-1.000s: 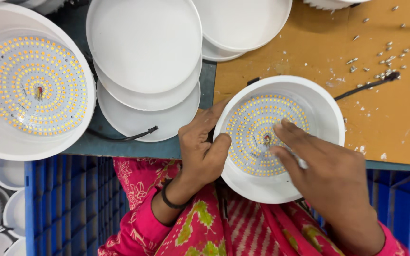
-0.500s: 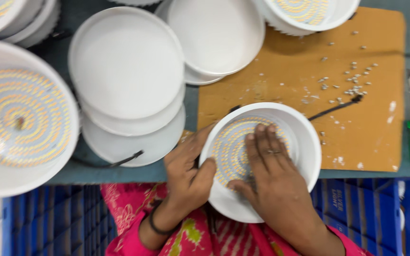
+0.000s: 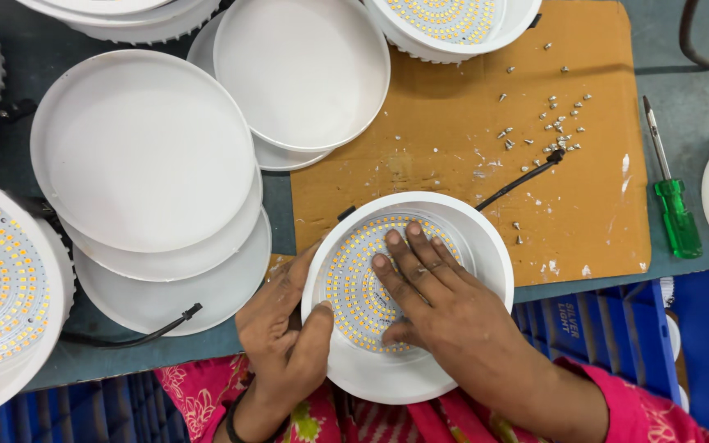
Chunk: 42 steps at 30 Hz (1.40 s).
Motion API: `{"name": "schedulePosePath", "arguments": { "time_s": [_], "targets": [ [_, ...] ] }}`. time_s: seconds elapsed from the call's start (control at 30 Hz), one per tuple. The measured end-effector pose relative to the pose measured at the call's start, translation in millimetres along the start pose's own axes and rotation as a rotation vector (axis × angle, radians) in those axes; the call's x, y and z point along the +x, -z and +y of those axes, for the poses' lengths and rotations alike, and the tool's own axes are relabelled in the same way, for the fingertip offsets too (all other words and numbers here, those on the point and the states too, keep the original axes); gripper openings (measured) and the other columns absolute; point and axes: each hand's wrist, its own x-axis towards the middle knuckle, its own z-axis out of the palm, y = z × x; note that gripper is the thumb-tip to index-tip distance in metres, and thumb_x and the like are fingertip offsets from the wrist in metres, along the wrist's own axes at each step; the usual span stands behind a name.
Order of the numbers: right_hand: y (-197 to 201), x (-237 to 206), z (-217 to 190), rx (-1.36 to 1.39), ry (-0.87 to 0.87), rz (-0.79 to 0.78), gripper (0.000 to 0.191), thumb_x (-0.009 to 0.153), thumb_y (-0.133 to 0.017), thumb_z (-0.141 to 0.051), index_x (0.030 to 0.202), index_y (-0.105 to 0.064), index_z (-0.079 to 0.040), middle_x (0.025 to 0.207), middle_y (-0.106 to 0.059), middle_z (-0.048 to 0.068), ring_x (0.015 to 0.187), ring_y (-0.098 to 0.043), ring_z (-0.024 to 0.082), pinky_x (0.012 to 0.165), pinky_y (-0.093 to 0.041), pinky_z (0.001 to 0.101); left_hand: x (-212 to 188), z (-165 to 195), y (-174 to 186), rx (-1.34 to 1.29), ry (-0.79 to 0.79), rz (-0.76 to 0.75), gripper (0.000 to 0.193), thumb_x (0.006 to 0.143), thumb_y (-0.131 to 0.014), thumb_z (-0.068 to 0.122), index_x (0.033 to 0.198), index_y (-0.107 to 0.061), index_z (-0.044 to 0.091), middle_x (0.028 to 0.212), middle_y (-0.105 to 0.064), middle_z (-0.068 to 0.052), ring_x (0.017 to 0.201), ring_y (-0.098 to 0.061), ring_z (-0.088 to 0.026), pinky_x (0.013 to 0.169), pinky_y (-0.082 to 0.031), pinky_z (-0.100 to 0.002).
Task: The person assembles LED light fixtures by pressing the LED array into the housing, then using a green electric screwdriver to fasten screws around the perimeter and on the back mounting bracket. Completed units are placed into a blue crate.
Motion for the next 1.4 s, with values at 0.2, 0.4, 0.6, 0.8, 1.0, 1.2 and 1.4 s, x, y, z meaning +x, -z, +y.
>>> {"name": "schedulePosePath", "arguments": {
  "time_s": [0.2,0.4,0.6,0.8,1.0,1.2,1.4],
  "targets": [
    [15.1,-3.8,-7.1,0.035,0.006,0.057,0.078,0.079,-0.072,-0.042,0.139,-0.052,0.002,0.151,-0.046,0.027,0.143,-0.04,0.043,0.115,-0.035,0.0497,-5.3,5.3,-5.3,-0.017,-0.011,0.048,0.049,0.075,-0.056,-0.006,0.122,-0.067,-0.011,0.107,-0.075,-0.022,0.09,-0.072,-0.026,0.086,-0.056,-0.033],
    [0.8,-21.3,-34.4,0.02,-0.216,0.154,0.075,0.082,-0.071,-0.047,0.135,-0.054,0.004,0.145,-0.044,0.034,0.138,-0.038,0.05,0.111,-0.033,0.0543,-9.3,7.0,-7.1,-0.012,0.039,0.064,0.05,0.075,-0.054,-0.006,0.124,-0.067,-0.009,0.108,-0.076,-0.022,0.094,-0.077,-0.025,0.088,-0.058,-0.032],
    [-6.4,-25.0,-20.9,-0.026,-0.176,0.125,0.073,0.079,-0.072,-0.047,0.136,-0.057,-0.003,0.146,-0.049,0.03,0.139,-0.043,0.047,0.111,-0.037,0.0494,-3.5,5.2,-2.4,0.021,0.03,-0.01,0.052,0.076,-0.055,-0.005,0.127,-0.066,-0.009,0.103,-0.076,-0.02,0.086,-0.077,-0.023,0.081,-0.059,-0.031],
    [-6.5,-20.6,-14.6,-0.07,-0.129,0.08,0.077,0.074,-0.074,-0.046,0.137,-0.057,-0.004,0.145,-0.051,0.027,0.137,-0.043,0.047,0.109,-0.039,0.0486,-0.1,1.1,-0.2,0.005,-0.067,-0.028,0.052,0.079,-0.056,-0.005,0.131,-0.062,-0.01,0.112,-0.074,-0.024,0.093,-0.078,-0.027,0.085,-0.06,-0.033],
    [-7.3,-21.0,-9.2,-0.057,-0.096,0.063,0.077,0.074,-0.075,-0.044,0.136,-0.057,-0.001,0.144,-0.051,0.029,0.138,-0.043,0.049,0.107,-0.041,0.0507,0.0,-1.0,1.9,0.014,-0.034,-0.043,0.055,0.077,-0.058,-0.004,0.131,-0.062,-0.011,0.098,-0.074,-0.021,0.079,-0.074,-0.024,0.076,-0.059,-0.032],
    [-7.3,-19.7,-7.5,-0.078,-0.065,0.046,0.076,0.073,-0.074,-0.045,0.133,-0.059,-0.001,0.141,-0.053,0.029,0.136,-0.044,0.05,0.106,-0.042,0.0517,-2.5,-1.8,3.9,0.013,-0.017,-0.049,0.055,0.076,-0.057,-0.005,0.13,-0.063,-0.012,0.096,-0.074,-0.021,0.079,-0.075,-0.024,0.075,-0.059,-0.032],
    [-6.5,-19.3,-4.5,-0.091,-0.038,0.047,0.074,0.073,-0.075,-0.043,0.133,-0.06,-0.003,0.141,-0.054,0.028,0.135,-0.046,0.049,0.105,-0.043,0.052,-1.9,-2.2,6.0,0.01,-0.076,-0.056,0.054,0.079,-0.058,-0.004,0.132,-0.06,-0.012,0.105,-0.074,-0.023,0.088,-0.078,-0.027,0.082,-0.06,-0.033]
  ]
}}
